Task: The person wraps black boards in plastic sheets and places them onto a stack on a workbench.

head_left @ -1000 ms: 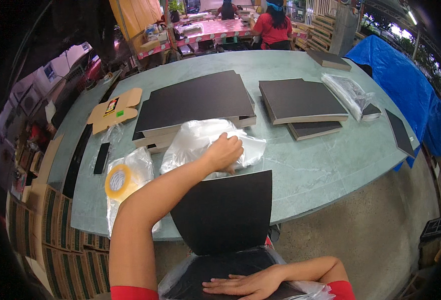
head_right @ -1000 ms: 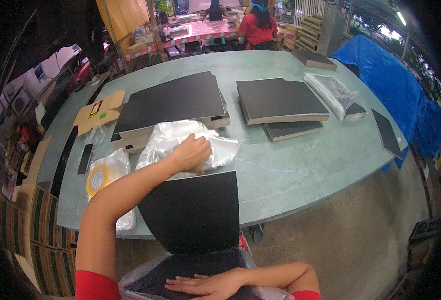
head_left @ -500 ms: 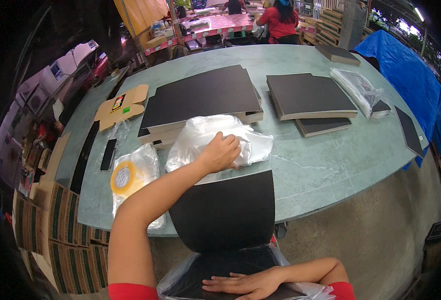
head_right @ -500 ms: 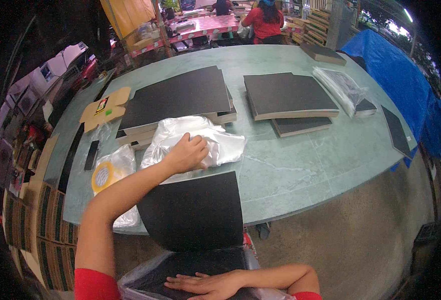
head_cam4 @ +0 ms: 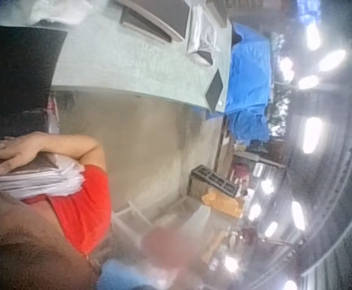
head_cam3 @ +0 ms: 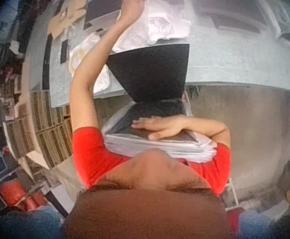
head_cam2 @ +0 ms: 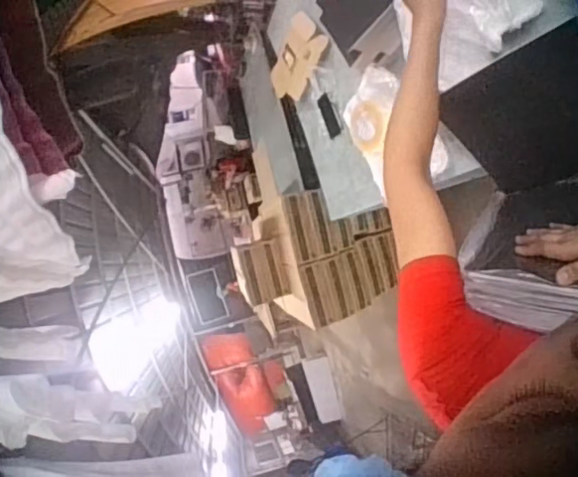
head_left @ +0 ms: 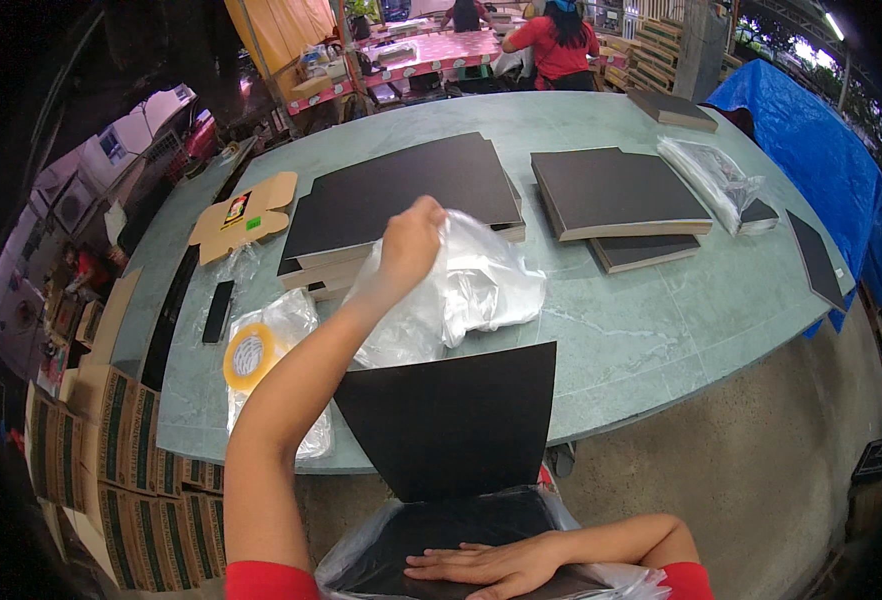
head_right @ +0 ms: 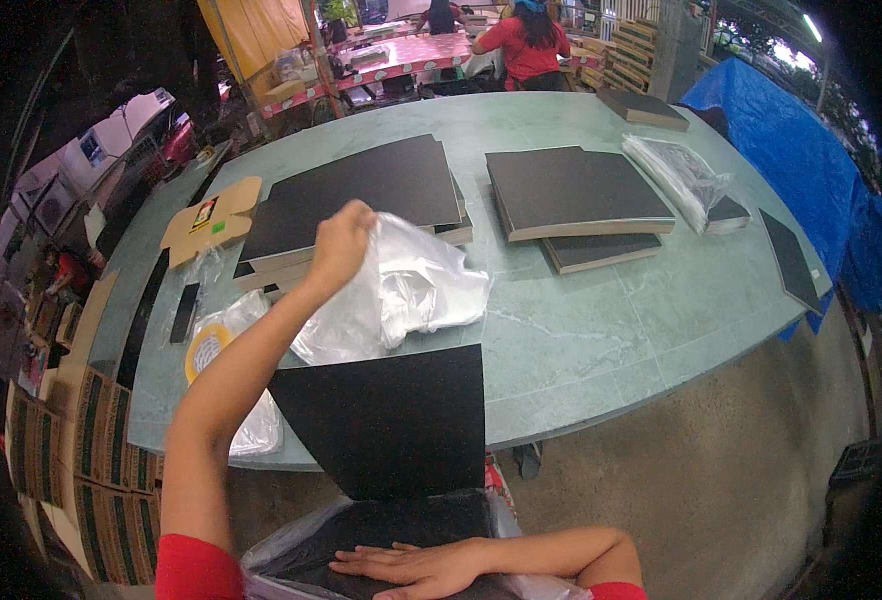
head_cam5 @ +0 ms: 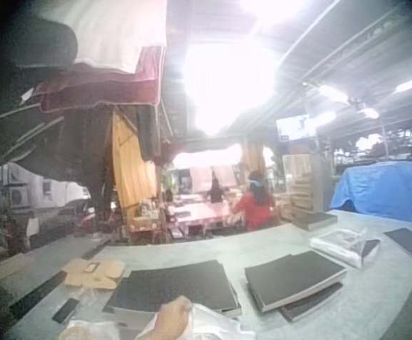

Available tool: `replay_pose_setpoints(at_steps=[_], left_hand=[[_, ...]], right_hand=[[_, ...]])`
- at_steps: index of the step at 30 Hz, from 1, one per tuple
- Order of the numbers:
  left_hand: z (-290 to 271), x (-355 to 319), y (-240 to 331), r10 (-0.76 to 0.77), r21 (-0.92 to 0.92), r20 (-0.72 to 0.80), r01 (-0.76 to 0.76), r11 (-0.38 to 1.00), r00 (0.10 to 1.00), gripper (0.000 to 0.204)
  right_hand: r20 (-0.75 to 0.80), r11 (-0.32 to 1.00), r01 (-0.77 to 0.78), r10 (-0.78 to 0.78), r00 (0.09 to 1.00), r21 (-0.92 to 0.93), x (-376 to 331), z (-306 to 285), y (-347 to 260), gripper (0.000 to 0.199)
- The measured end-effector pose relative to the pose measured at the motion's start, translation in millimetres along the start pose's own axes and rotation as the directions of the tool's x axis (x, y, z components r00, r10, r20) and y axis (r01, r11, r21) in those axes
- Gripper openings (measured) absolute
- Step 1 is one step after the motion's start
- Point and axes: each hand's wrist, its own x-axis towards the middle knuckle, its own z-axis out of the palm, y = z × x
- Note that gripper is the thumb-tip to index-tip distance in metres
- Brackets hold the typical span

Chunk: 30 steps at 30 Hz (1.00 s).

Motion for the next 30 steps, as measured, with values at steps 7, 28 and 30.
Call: replay_pose_setpoints(at_steps=[7, 28, 30], left_hand=[[-22.1, 25.1, -17.1, -0.345, -0.469, -0.312, 0.172, 0.866, 0.885, 0.026], [-139.9, -250.8, 78.7, -0.205, -0.061, 0.767, 0.387, 0.92, 0.608, 0.02], [-150.6, -233.9, 53.5, -0.379, -0.247, 0.696, 0.699, 0.671, 0.61, 0.028]], right_hand=[[-0.018, 0.997, 0.063, -0.063, 0.998, 0.032, 5.1, 4.8, 15.2, 0.073], [-0.771, 0.979, 0.029, -0.176, 0.612, -0.201, 8.0, -32.2, 10.3, 0.03], [-0.665, 0.955, -0.288, 0.168, 0.728, -0.074, 9.9, -46.4, 19.2, 0.03]])
